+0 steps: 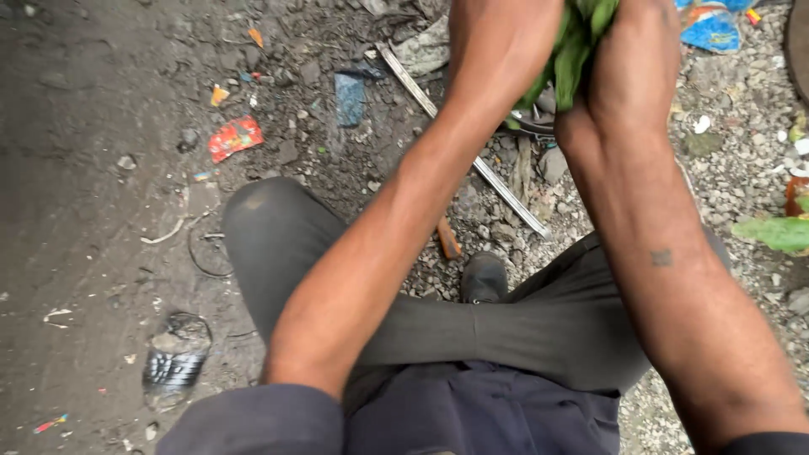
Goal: The person is cleaning and inspecting a large threaded bolt and other small parts.
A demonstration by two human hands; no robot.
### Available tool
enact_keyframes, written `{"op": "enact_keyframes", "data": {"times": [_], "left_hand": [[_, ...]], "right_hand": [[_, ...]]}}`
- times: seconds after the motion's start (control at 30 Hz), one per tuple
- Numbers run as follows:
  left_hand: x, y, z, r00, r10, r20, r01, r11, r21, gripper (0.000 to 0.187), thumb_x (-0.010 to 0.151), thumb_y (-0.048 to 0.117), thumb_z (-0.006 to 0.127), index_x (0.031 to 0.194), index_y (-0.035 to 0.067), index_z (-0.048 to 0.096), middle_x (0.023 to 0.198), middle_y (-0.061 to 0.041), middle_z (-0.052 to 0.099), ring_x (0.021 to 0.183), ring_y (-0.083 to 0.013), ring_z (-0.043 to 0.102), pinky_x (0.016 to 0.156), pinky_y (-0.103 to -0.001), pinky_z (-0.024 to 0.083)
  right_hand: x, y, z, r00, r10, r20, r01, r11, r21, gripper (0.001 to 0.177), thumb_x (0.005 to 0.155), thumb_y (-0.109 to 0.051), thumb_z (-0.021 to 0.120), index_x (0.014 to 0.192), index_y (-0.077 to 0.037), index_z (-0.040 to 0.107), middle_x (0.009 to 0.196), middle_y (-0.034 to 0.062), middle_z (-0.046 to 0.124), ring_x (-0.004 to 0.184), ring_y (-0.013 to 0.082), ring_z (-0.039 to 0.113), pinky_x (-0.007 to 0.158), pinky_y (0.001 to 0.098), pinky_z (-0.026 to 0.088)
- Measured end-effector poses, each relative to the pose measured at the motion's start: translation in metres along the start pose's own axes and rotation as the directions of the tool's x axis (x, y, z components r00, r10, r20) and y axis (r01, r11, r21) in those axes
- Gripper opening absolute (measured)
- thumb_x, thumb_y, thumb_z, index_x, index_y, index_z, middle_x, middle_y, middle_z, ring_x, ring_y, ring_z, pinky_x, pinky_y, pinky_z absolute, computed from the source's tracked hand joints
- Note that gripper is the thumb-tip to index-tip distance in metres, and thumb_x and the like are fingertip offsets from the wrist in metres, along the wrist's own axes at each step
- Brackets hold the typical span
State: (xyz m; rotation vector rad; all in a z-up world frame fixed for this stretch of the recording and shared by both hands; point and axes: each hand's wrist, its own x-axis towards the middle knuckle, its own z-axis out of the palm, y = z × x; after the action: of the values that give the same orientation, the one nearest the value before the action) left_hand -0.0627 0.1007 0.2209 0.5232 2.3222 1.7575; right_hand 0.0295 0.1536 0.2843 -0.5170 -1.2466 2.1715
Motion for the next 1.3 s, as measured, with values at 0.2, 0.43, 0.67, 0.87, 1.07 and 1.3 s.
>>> {"op": "enact_keyframes", "data": {"times": [0.2, 0.43, 0.67, 0.87, 1.07, 1.3], "left_hand": [[-0.031, -0.011, -0.061, 0.999, -0.013, -0.037, 0.002, 0.956, -0.293, 0.033, 0.105, 0.028, 0.060, 0.112, -0.004, 0.064, 0.091, -0.013, 0.074, 0.080, -0.0192, 0.067, 0.076, -0.039, 0.056], [-0.046, -0.079, -0.062, 0.999, 0.033, -0.003, -0.033, 0.953, -0.302, 0.025, 0.104, 0.008, 0.066, 0.128, 0.001, 0.064, 0.115, -0.012, 0.078, 0.108, -0.0206, 0.077, 0.097, -0.035, 0.061], [-0.036, -0.070, -0.071, 0.976, 0.170, 0.135, -0.140, 0.969, -0.203, 0.030, 0.097, -0.002, 0.067, 0.126, 0.002, 0.066, 0.120, -0.013, 0.078, 0.114, -0.0247, 0.078, 0.103, -0.038, 0.062], [-0.036, -0.064, -0.072, 0.957, 0.240, 0.164, -0.219, 0.966, -0.134, 0.030, 0.094, -0.002, 0.073, 0.123, 0.005, 0.066, 0.120, -0.009, 0.073, 0.113, -0.0233, 0.077, 0.101, -0.036, 0.064], [-0.041, -0.052, -0.073, 0.941, 0.286, 0.178, -0.247, 0.945, -0.214, 0.034, 0.092, 0.008, 0.086, 0.119, 0.006, 0.067, 0.115, -0.006, 0.072, 0.112, -0.0178, 0.074, 0.101, -0.032, 0.064], [-0.043, -0.050, -0.085, 0.927, 0.295, 0.231, -0.161, 0.871, -0.463, 0.026, 0.101, 0.006, 0.081, 0.123, 0.005, 0.069, 0.119, -0.004, 0.074, 0.117, -0.0137, 0.072, 0.112, -0.031, 0.060]], "right_hand": [[-0.006, 0.033, 0.004, 0.999, 0.008, 0.032, -0.003, 0.989, -0.151, 0.025, 0.103, -0.018, 0.062, 0.124, -0.004, 0.059, 0.115, 0.0065, 0.070, 0.106, 0.0179, 0.072, 0.097, 0.0336, 0.061], [0.001, 0.083, -0.023, 0.978, 0.207, 0.003, -0.200, 0.950, -0.240, 0.022, 0.112, -0.017, 0.062, 0.126, -0.001, 0.064, 0.113, 0.0078, 0.070, 0.099, 0.0161, 0.071, 0.088, 0.0323, 0.060], [0.000, 0.078, -0.013, 0.961, 0.031, 0.274, 0.140, 0.801, -0.581, 0.013, 0.118, -0.012, 0.067, 0.119, 0.000, 0.068, 0.106, 0.0018, 0.071, 0.090, 0.0079, 0.064, 0.082, 0.0256, 0.054], [0.009, 0.068, -0.005, 0.987, 0.093, 0.134, -0.031, 0.912, -0.409, 0.008, 0.109, -0.008, 0.067, 0.109, 0.000, 0.069, 0.099, 0.0014, 0.071, 0.086, 0.0082, 0.066, 0.078, 0.0260, 0.056], [0.016, 0.066, -0.019, 0.995, 0.042, 0.087, -0.011, 0.944, -0.331, 0.004, 0.108, -0.002, 0.068, 0.106, 0.002, 0.068, 0.097, 0.0057, 0.072, 0.082, 0.0116, 0.070, 0.072, 0.0252, 0.058], [0.001, 0.035, -0.003, 0.994, 0.107, 0.031, -0.092, 0.947, -0.307, 0.003, 0.104, -0.002, 0.067, 0.107, 0.000, 0.067, 0.099, 0.0051, 0.073, 0.086, 0.0122, 0.071, 0.080, 0.0272, 0.059]]}}
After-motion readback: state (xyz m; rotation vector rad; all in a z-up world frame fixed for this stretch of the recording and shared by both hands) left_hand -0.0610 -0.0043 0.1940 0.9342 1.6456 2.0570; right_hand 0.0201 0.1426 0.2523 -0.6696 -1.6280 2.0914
